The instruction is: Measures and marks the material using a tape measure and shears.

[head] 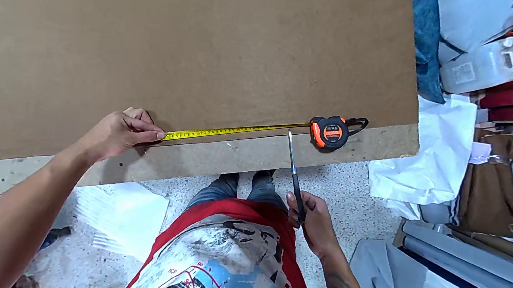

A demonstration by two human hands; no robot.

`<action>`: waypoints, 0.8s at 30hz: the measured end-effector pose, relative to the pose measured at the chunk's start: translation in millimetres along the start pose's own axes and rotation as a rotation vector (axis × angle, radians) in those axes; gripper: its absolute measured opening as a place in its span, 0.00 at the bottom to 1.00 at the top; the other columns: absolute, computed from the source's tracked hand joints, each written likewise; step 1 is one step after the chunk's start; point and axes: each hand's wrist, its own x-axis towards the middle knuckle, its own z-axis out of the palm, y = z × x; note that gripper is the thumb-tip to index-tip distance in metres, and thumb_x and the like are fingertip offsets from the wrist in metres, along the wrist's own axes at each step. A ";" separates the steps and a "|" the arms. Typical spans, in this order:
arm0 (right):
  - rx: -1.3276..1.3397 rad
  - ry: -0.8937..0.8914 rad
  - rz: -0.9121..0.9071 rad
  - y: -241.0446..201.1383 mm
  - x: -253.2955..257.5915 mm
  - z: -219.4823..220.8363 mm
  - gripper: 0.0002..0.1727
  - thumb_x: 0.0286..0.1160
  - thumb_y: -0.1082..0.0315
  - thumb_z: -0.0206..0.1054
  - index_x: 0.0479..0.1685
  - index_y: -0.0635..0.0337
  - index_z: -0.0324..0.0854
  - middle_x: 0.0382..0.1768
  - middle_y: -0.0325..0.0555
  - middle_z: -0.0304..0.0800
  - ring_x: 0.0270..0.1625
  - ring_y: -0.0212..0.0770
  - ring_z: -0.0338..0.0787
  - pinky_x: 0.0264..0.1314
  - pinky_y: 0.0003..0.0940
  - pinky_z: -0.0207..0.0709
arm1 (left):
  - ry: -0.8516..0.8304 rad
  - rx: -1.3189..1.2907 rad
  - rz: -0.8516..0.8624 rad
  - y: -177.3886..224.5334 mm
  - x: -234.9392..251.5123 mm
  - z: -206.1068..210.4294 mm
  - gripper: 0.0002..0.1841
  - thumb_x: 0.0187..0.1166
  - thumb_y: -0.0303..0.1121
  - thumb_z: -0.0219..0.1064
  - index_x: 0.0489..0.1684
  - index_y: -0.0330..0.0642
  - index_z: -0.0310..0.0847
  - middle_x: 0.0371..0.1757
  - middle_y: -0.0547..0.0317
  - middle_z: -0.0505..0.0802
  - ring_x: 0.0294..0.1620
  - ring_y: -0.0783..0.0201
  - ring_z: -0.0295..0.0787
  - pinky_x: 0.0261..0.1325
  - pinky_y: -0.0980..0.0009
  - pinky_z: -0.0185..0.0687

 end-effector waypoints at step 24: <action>-0.044 -0.069 0.007 -0.7 6.8 -6.5 0.22 0.78 0.49 0.73 0.31 0.61 0.79 0.18 0.42 0.76 0.20 0.35 0.75 0.27 0.30 0.73 | -0.008 -0.004 0.000 -1.1 3.1 -1.3 0.03 0.74 0.37 0.78 0.39 0.56 0.98 0.41 0.69 0.91 0.43 0.67 0.86 0.45 0.63 0.84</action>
